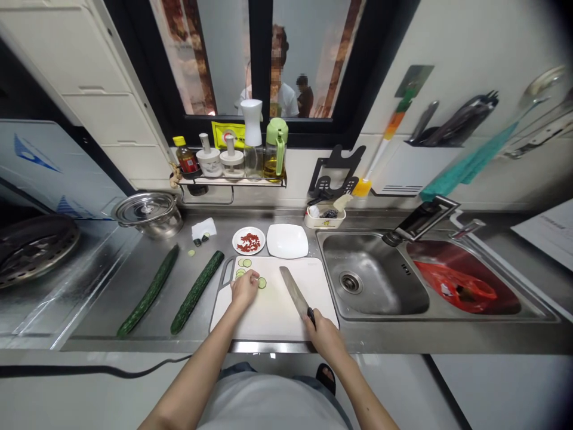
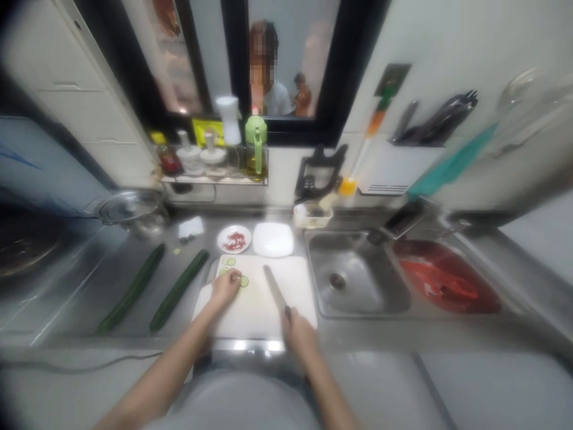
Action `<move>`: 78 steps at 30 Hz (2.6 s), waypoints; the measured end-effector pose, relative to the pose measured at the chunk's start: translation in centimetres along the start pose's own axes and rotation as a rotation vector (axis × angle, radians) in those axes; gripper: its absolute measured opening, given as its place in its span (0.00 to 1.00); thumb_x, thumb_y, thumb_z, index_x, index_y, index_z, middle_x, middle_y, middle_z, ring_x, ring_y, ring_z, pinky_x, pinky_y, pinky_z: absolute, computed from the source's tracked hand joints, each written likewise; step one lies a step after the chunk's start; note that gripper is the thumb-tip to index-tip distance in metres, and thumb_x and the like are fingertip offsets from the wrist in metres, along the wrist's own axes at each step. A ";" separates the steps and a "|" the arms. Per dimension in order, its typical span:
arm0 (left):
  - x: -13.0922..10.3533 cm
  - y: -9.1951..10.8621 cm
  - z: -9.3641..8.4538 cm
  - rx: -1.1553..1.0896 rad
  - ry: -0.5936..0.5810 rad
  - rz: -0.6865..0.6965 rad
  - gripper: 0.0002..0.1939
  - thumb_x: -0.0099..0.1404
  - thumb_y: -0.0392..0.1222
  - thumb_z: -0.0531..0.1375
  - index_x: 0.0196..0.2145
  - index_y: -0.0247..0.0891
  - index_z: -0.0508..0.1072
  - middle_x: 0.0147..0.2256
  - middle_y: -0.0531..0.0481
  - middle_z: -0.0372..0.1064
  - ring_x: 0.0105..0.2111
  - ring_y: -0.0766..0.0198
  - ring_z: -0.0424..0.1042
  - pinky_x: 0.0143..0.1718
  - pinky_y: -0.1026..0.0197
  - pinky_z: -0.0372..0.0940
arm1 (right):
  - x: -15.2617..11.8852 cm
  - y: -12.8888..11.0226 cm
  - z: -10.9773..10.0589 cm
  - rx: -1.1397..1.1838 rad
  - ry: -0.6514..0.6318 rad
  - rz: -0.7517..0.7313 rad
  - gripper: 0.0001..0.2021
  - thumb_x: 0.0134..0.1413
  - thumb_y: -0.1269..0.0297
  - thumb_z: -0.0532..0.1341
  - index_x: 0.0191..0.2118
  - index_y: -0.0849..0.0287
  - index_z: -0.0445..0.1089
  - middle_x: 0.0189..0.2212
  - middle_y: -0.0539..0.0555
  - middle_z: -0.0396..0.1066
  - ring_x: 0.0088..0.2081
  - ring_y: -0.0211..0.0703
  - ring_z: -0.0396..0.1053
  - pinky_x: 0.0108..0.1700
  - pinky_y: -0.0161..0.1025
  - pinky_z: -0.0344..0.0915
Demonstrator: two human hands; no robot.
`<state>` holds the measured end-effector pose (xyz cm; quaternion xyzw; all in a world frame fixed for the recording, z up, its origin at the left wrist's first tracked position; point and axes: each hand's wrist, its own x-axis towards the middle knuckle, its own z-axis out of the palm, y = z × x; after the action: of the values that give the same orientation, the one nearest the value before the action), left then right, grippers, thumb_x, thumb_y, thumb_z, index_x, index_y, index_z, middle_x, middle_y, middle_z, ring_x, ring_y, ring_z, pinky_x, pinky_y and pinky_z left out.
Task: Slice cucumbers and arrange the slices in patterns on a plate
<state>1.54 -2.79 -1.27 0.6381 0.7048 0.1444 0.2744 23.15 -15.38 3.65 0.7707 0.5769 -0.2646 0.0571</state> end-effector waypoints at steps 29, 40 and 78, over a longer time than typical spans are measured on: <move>-0.5 0.5 -0.6 0.195 -0.017 0.070 0.09 0.61 0.39 0.57 0.39 0.43 0.74 0.39 0.46 0.73 0.48 0.53 0.64 0.48 0.52 0.53 | -2.8 -0.2 -2.2 -0.186 -0.078 -0.200 0.15 0.64 0.55 0.47 0.43 0.57 0.66 0.38 0.59 0.75 0.41 0.49 0.72 0.34 0.36 0.55; -0.1 0.6 -0.6 0.201 -0.028 0.062 0.09 0.60 0.38 0.57 0.38 0.43 0.74 0.37 0.46 0.73 0.48 0.53 0.64 0.48 0.52 0.53 | -2.6 -0.3 -2.3 -0.231 -0.091 -0.201 0.15 0.65 0.55 0.46 0.44 0.57 0.65 0.38 0.59 0.75 0.41 0.49 0.73 0.34 0.36 0.56; 0.4 0.7 -0.7 0.203 -0.068 0.027 0.07 0.59 0.39 0.59 0.37 0.44 0.74 0.38 0.46 0.73 0.50 0.52 0.63 0.48 0.51 0.52 | -1.4 -0.8 -3.2 -0.314 -0.119 -0.262 0.15 0.64 0.59 0.48 0.48 0.60 0.65 0.39 0.63 0.75 0.41 0.53 0.73 0.37 0.40 0.61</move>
<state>1.71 -2.19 -0.40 0.6766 0.6974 0.0541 0.2303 23.26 -15.07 7.24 0.6535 0.7020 -0.2217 0.1757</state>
